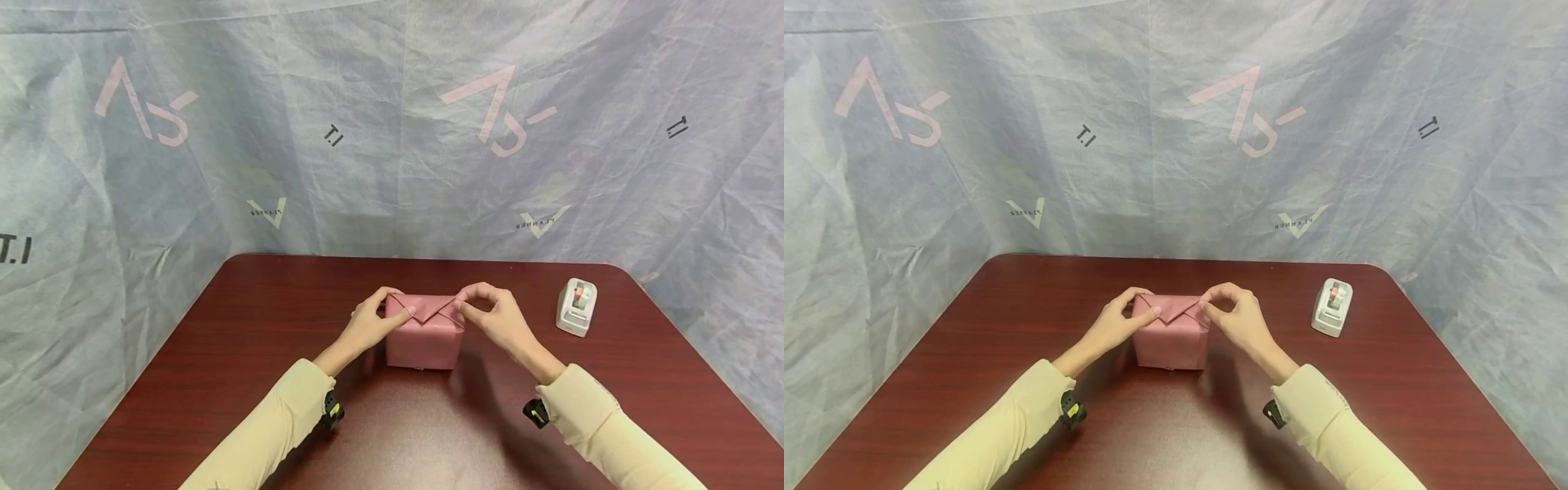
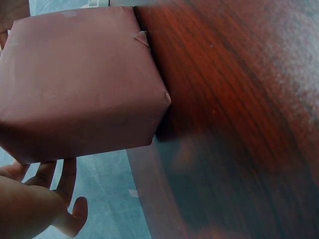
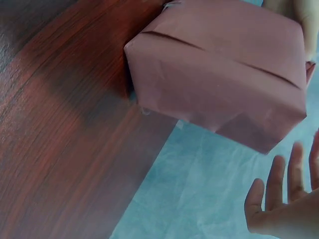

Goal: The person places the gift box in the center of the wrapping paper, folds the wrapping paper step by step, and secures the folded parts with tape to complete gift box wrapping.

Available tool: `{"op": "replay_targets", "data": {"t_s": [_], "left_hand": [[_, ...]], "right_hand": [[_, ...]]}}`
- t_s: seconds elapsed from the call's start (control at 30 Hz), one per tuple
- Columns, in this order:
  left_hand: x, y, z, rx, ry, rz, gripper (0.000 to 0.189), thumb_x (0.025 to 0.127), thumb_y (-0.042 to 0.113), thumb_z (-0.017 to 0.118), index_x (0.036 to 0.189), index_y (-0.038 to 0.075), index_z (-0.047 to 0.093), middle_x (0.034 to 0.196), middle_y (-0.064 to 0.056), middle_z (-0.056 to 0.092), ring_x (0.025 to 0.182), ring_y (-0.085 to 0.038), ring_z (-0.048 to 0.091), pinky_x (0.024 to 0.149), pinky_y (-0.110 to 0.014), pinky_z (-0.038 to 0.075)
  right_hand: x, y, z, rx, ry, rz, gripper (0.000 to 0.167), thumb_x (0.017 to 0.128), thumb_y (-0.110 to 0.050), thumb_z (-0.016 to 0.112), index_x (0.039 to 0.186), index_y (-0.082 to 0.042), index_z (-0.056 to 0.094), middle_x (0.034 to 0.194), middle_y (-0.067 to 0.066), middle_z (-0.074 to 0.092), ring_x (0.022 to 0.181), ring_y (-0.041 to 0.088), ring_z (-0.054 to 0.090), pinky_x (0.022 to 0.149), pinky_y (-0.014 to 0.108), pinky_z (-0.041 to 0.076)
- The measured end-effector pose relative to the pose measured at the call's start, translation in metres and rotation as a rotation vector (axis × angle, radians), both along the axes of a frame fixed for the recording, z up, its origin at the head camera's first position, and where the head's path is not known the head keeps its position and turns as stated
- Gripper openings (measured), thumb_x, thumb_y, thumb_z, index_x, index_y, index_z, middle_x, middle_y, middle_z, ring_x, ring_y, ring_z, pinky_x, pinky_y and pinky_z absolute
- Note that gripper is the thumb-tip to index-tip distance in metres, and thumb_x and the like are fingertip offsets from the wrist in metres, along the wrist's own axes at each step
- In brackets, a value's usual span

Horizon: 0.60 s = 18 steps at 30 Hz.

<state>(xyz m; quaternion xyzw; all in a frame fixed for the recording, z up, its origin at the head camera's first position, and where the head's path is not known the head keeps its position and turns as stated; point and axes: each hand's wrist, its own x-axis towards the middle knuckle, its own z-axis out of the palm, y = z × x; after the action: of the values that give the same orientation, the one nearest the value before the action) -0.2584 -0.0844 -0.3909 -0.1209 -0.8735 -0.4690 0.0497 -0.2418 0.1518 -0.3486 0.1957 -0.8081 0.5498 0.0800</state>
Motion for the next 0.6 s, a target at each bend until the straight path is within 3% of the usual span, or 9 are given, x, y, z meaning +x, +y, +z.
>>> {"op": "replay_targets", "data": {"t_s": [0.13, 0.27, 0.4, 0.6], "left_hand": [[0.0, 0.001, 0.0, -0.002, 0.002, -0.003, 0.038, 0.08, 0.049, 0.063, 0.111, 0.029, 0.055, 0.102, 0.004, 0.062, 0.094, -0.012, 0.058, 0.081, -0.039, 0.043], [0.001, 0.001, -0.001, -0.012, -0.001, 0.004, 0.039, 0.08, 0.05, 0.063, 0.112, 0.029, 0.055, 0.104, 0.004, 0.062, 0.095, -0.013, 0.057, 0.081, -0.039, 0.043], [0.001, 0.001, -0.001, -0.016, 0.0, 0.01, 0.039, 0.079, 0.05, 0.063, 0.111, 0.03, 0.055, 0.104, 0.003, 0.062, 0.095, -0.014, 0.057, 0.08, -0.038, 0.044], [0.001, 0.001, 0.0, -0.011, -0.003, 0.0, 0.041, 0.08, 0.049, 0.063, 0.113, 0.028, 0.055, 0.104, 0.002, 0.063, 0.096, -0.013, 0.059, 0.079, -0.037, 0.045]], "right_hand": [[0.003, -0.004, 0.0, 0.019, 0.035, 0.006, 0.008, 0.082, -0.003, 0.064, 0.085, 0.004, 0.066, 0.106, 0.013, 0.057, 0.09, 0.011, 0.058, 0.074, 0.015, 0.045], [0.006, -0.008, 0.0, 0.035, 0.024, 0.018, 0.008, 0.082, -0.005, 0.065, 0.084, 0.001, 0.068, 0.111, 0.008, 0.054, 0.096, 0.016, 0.053, 0.077, 0.016, 0.042], [0.008, -0.013, -0.002, 0.055, 0.033, 0.037, 0.007, 0.081, -0.008, 0.066, 0.082, -0.001, 0.068, 0.112, 0.008, 0.053, 0.106, 0.02, 0.047, 0.086, 0.026, 0.038], [0.009, -0.021, -0.005, 0.084, 0.043, 0.043, 0.003, 0.079, -0.008, 0.067, 0.08, -0.006, 0.07, 0.114, 0.006, 0.051, 0.116, 0.026, 0.035, 0.096, 0.04, 0.023]]}}
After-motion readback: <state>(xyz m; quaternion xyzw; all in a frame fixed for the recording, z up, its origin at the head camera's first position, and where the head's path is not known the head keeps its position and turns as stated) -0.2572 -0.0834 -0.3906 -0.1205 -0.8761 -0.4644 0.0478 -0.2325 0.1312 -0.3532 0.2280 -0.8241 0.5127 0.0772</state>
